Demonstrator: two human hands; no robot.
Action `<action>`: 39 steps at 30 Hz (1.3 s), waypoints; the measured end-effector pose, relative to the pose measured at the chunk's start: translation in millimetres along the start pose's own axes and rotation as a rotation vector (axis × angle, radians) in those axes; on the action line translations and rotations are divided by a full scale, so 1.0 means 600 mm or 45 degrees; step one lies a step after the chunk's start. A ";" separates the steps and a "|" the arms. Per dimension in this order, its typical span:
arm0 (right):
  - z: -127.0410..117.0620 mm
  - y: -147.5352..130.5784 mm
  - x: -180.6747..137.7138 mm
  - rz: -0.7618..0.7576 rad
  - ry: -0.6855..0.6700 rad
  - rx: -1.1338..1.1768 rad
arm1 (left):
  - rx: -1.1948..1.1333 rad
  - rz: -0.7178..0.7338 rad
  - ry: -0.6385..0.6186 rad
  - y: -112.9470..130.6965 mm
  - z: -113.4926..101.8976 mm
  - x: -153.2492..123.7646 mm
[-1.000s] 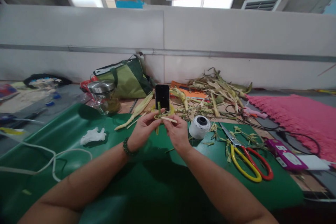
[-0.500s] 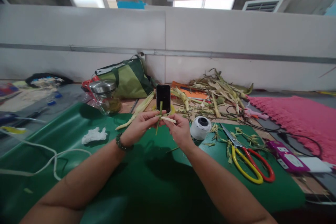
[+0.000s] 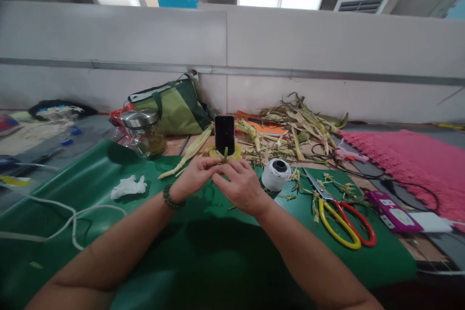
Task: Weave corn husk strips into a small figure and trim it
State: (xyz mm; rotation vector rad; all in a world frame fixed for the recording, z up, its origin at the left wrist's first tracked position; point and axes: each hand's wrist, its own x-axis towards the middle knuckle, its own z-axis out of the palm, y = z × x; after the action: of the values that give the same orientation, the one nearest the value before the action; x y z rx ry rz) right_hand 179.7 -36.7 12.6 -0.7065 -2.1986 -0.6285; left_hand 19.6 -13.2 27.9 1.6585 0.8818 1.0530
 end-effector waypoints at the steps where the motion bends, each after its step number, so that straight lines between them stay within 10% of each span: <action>1: 0.001 0.000 0.000 0.008 0.030 0.037 | -0.006 0.015 -0.024 0.000 0.002 -0.001; 12: -0.004 0.016 0.010 1.054 0.109 1.024 | -0.138 -0.073 -0.175 0.010 -0.008 -0.004; 22: -0.006 0.016 0.019 1.459 0.054 1.487 | -0.229 -0.053 -0.057 0.013 0.008 -0.012; 30: -0.008 0.020 0.018 1.399 0.074 1.589 | -0.390 -0.128 0.067 0.000 0.013 -0.006; 39: -0.022 0.034 0.005 0.799 0.083 1.370 | -0.430 -0.096 0.132 0.007 -0.007 0.001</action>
State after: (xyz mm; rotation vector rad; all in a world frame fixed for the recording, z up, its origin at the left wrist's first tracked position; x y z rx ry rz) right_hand 197.3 -29.0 27.3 -0.6745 -1.7292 0.7898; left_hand 16.2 -12.1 32.7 1.2903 0.7771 1.1730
